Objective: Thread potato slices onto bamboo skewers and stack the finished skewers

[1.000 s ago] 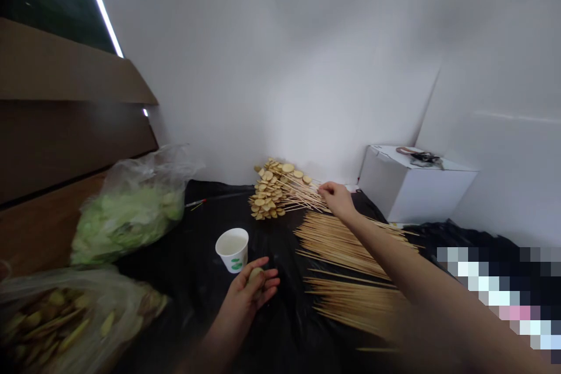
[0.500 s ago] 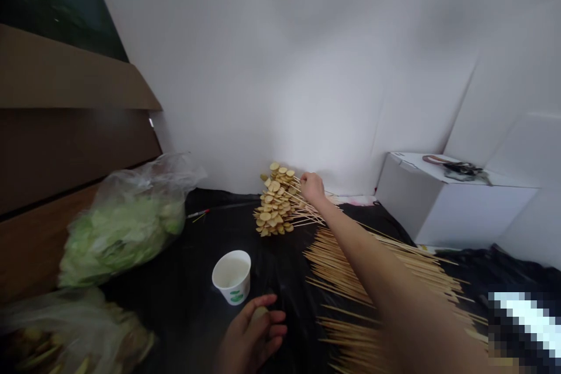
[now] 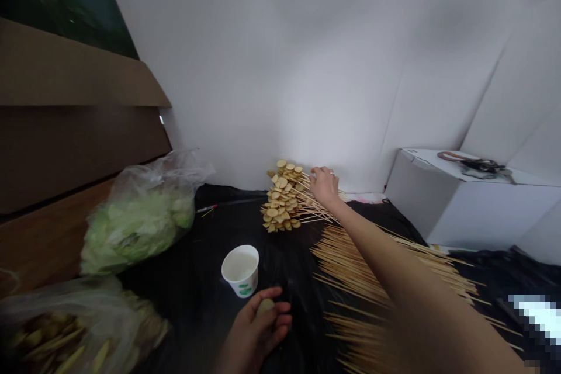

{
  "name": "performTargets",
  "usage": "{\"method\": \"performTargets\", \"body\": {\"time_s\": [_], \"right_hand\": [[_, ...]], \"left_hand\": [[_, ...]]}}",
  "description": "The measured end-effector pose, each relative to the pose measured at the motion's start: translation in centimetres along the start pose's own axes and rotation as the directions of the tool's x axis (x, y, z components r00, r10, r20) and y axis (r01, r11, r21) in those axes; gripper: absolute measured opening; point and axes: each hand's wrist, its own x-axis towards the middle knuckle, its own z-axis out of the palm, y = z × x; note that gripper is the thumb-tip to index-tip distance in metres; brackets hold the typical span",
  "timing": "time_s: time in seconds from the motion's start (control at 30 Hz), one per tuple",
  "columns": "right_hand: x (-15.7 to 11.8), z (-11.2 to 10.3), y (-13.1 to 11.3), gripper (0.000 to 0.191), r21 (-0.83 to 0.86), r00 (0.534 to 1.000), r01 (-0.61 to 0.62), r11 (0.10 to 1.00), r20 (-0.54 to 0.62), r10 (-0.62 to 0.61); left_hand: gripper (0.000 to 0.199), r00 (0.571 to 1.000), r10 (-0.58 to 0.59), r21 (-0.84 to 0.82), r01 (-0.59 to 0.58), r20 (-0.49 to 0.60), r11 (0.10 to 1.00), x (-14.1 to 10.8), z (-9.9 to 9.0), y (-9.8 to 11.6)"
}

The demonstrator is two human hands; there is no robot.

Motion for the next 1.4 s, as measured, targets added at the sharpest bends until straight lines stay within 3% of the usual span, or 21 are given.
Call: {"method": "performTargets", "body": {"time_s": [0.1, 0.17, 0.27, 0.37, 0.53, 0.67, 0.77, 0.87, 1.03, 1.2, 1.4], "right_hand": [[-2.4, -2.1, -0.5, 0.028, -0.017, 0.995, 0.087, 0.996, -0.040, -0.087], [-5.0, -3.8, -0.8, 0.029, -0.032, 0.970, 0.228, 0.973, -0.080, -0.230], [-9.7, -6.2, -1.1, 0.029, -0.019, 0.918, 0.394, 0.919, -0.038, -0.395], [-14.0, -7.9, -0.6, 0.026, 0.017, 0.891, 0.454, 0.891, 0.003, -0.454], [-18.1, -9.2, 1.8, 0.022, 0.189, 0.931, 0.342, 0.920, 0.063, -0.359], [-19.9, -9.8, 3.6, 0.017, 0.357, 0.978, 0.065, 0.932, 0.163, -0.130], [-21.0, -10.6, 4.1, 0.016, 0.432, 0.921, -0.068, 0.899, 0.374, -0.110], [-21.7, -11.4, 4.4, 0.013, 0.402, 0.837, -0.072, 0.913, 0.522, -0.164], [-21.4, -11.7, 5.5, 0.014, 0.265, 0.810, -0.054, 0.963, 0.576, -0.113], [-21.2, -12.4, 6.8, 0.015, 0.261, 0.786, -0.077, 0.962, 0.610, -0.103], [-21.8, -12.9, 7.4, 0.015, 0.277, 0.681, -0.061, 0.959, 0.714, -0.164]], "left_hand": [[0.040, 1.000, 0.004, -0.066, -0.003, 0.016, 0.998, -0.7, 0.3, 0.5], [0.037, 0.999, 0.007, -0.134, 0.001, 0.054, 0.991, -0.9, 0.4, 0.8], [0.036, 0.995, 0.006, -0.175, 0.011, 0.096, 0.984, -0.9, 0.4, 1.0], [0.039, 0.992, 0.044, -0.146, -0.026, 0.121, 0.989, -0.8, 0.5, 1.2], [0.027, 0.994, 0.066, -0.058, -0.061, 0.088, 0.996, -1.4, 1.1, 1.9], [0.024, 0.996, 0.062, -0.062, -0.058, 0.061, 0.996, -1.7, 1.6, 2.1], [0.024, 0.998, 0.045, -0.130, -0.040, 0.037, 0.991, -1.6, 1.6, 2.2], [0.029, 0.997, -0.028, -0.239, 0.045, 0.076, 0.970, -1.5, 1.5, 2.6], [0.046, 0.974, -0.046, -0.295, 0.111, 0.220, 0.949, -1.7, 1.3, 3.2], [0.101, 0.949, -0.034, -0.197, 0.100, 0.314, 0.975, -1.8, 1.2, 2.7], [0.101, 0.934, -0.046, -0.146, 0.103, 0.353, 0.984, -1.6, 1.3, 2.2]]}}
